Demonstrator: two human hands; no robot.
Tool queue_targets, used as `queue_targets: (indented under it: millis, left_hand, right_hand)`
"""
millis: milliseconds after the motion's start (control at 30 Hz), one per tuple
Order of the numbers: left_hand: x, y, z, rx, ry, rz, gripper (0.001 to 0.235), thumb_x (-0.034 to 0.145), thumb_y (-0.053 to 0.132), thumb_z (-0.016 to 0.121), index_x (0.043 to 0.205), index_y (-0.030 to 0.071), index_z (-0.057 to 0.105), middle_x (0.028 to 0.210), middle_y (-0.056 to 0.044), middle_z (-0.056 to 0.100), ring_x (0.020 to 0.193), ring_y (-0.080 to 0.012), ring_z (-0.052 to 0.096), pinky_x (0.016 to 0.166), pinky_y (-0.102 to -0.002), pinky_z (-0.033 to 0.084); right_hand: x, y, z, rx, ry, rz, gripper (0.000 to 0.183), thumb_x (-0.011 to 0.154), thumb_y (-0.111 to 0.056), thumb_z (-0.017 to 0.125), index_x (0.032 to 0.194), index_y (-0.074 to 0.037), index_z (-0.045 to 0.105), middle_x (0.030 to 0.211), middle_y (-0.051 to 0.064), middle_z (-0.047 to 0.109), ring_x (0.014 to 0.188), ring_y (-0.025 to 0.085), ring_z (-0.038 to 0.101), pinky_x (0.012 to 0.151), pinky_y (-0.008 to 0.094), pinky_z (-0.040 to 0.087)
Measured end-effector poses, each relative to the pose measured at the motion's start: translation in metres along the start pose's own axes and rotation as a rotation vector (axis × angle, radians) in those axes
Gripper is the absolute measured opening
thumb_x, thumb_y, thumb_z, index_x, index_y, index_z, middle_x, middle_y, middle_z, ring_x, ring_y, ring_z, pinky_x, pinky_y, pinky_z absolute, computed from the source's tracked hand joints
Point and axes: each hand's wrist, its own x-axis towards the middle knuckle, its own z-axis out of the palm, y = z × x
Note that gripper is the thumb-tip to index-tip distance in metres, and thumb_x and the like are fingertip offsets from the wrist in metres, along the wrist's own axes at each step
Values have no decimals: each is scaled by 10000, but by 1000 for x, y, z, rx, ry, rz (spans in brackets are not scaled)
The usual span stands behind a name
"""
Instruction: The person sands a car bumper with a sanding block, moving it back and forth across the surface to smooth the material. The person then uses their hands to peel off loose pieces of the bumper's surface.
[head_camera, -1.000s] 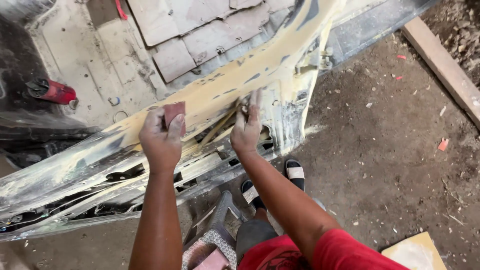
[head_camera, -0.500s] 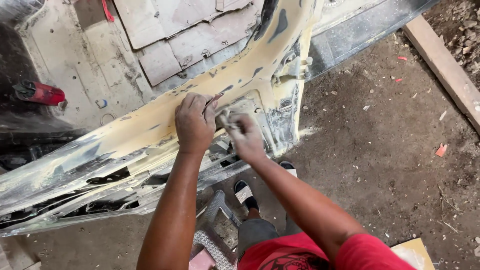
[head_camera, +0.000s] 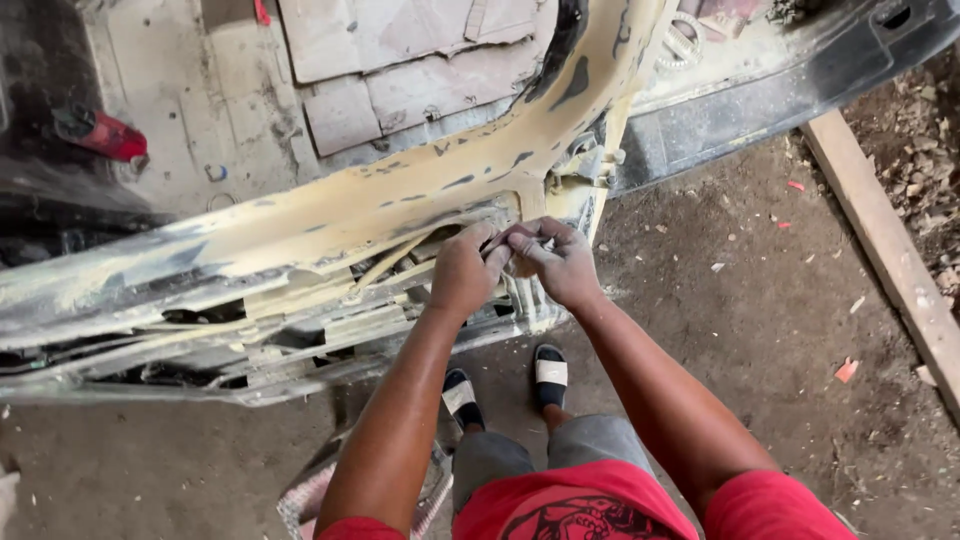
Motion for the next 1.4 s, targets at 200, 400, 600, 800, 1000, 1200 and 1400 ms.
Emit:
queue_targets:
  millis: [200, 400, 600, 800, 1000, 1200, 1400]
  left_hand:
    - [-10, 13, 5, 43, 56, -22, 198, 843, 156, 777, 934, 16, 670, 953, -179, 670, 910, -390, 654, 786, -476, 510]
    - [-11, 7, 9, -70, -31, -76, 171, 894, 122, 722, 1017, 21, 658, 974, -147, 676, 902, -317, 692, 805, -448, 550]
    - [23, -13, -18, 44, -74, 54, 115, 943, 135, 681, 1047, 91, 706, 1004, -117, 696, 874, -256, 707, 829, -408, 587]
    - [90, -29, -50, 295, 492, 228, 315, 1015, 315, 715, 1133, 25, 681, 1113, -133, 654, 1001, -298, 646, 898, -453, 487]
    - [89, -29, -16, 541, 399, 254, 545, 940, 535, 703, 1167, 40, 664, 1116, -119, 637, 1059, -284, 563, 997, -478, 394]
    - [91, -27, -9, 594, 476, 240, 648, 947, 643, 682, 1185, 41, 639, 1087, -110, 610, 1033, -278, 541, 1023, -483, 369]
    - [97, -24, -3, 644, 507, 219, 624, 938, 674, 682, 1076, 68, 629, 996, -90, 577, 978, -273, 526, 1017, -493, 370]
  right_hand:
    - [-3, -35, -18, -450, -79, -26, 170, 949, -229, 726, 1022, -76, 716, 898, 48, 750, 812, 95, 677, 782, 256, 552]
    - [5, -26, -25, -425, -134, -47, 170, 1006, -210, 678, 1048, -46, 666, 962, 87, 770, 872, 141, 712, 830, 333, 594]
    - [4, -37, -9, -468, -52, 102, 154, 832, -179, 821, 926, -73, 761, 827, 85, 777, 675, 119, 710, 643, 308, 607]
    - [46, -17, -7, -562, 301, -231, 223, 878, -232, 861, 865, -67, 711, 845, 25, 746, 735, 74, 717, 662, 241, 623]
    - [68, 18, -15, -1019, 452, -879, 245, 851, -246, 882, 949, -104, 709, 964, 34, 681, 871, 162, 626, 750, 366, 516]
    - [82, 41, -32, -959, 431, -800, 258, 928, -300, 873, 878, -143, 675, 833, -6, 610, 731, 144, 513, 656, 312, 424]
    - [88, 35, -39, -1068, 392, -780, 261, 931, -351, 836, 885, -149, 678, 820, -5, 594, 727, 132, 492, 682, 329, 393]
